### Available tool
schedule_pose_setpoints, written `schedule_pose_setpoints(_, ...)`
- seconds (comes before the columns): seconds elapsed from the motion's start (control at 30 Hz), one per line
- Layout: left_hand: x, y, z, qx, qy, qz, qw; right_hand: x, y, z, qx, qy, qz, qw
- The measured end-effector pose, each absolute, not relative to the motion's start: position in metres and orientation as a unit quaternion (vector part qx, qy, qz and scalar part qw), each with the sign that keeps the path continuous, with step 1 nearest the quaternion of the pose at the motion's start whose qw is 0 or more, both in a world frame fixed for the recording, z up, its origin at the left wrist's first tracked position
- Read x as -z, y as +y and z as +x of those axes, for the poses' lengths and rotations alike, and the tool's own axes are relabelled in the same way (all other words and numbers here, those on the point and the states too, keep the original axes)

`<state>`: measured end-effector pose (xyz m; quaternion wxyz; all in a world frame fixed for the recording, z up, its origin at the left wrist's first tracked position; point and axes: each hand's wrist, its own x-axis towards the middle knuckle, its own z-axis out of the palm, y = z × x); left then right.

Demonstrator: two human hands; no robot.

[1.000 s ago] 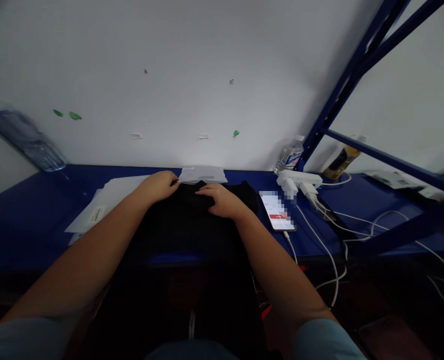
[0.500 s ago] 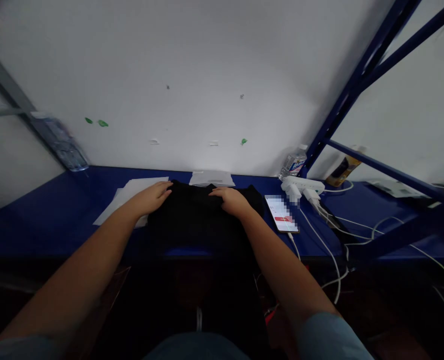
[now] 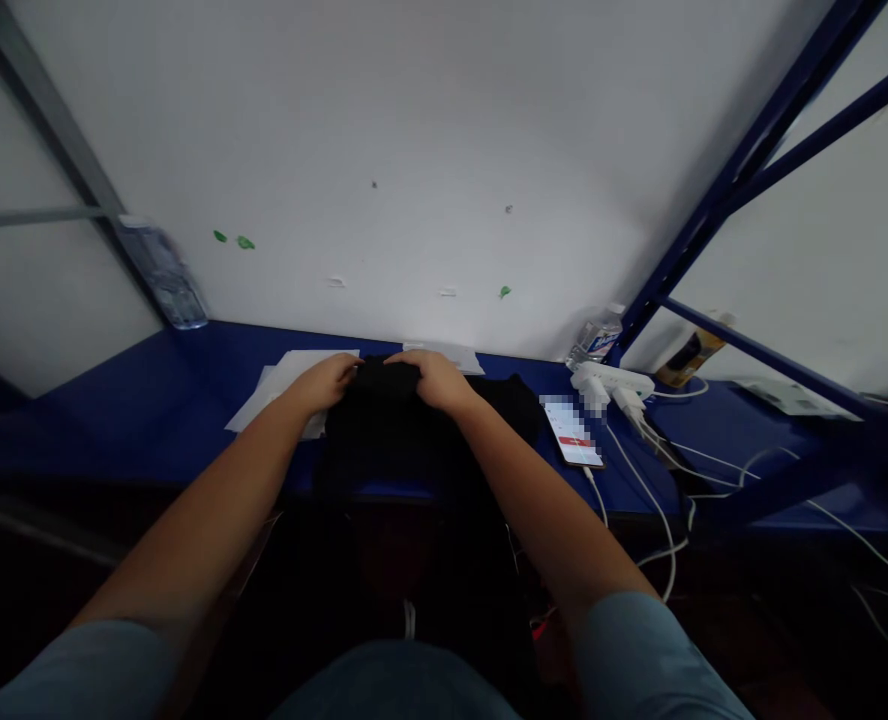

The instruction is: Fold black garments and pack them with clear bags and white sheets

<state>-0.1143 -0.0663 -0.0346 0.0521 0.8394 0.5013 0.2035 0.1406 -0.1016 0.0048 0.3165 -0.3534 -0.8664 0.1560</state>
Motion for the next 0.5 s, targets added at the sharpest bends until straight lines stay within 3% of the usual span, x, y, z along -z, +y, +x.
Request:
schedule_pose_setpoints(0.23,0.036,-0.068,-0.111,-0.218,0.518,0.826,0.039,0.015,-0.118,0.145,-0.095,-0.917,-0.376,0.095)
schedule_pose_setpoints(0.5,0.034,-0.066,-0.111,-0.213,0.513,0.831,0.023,-0.003,-0.160,0.114,0.048,-0.855,-0.515,0.026)
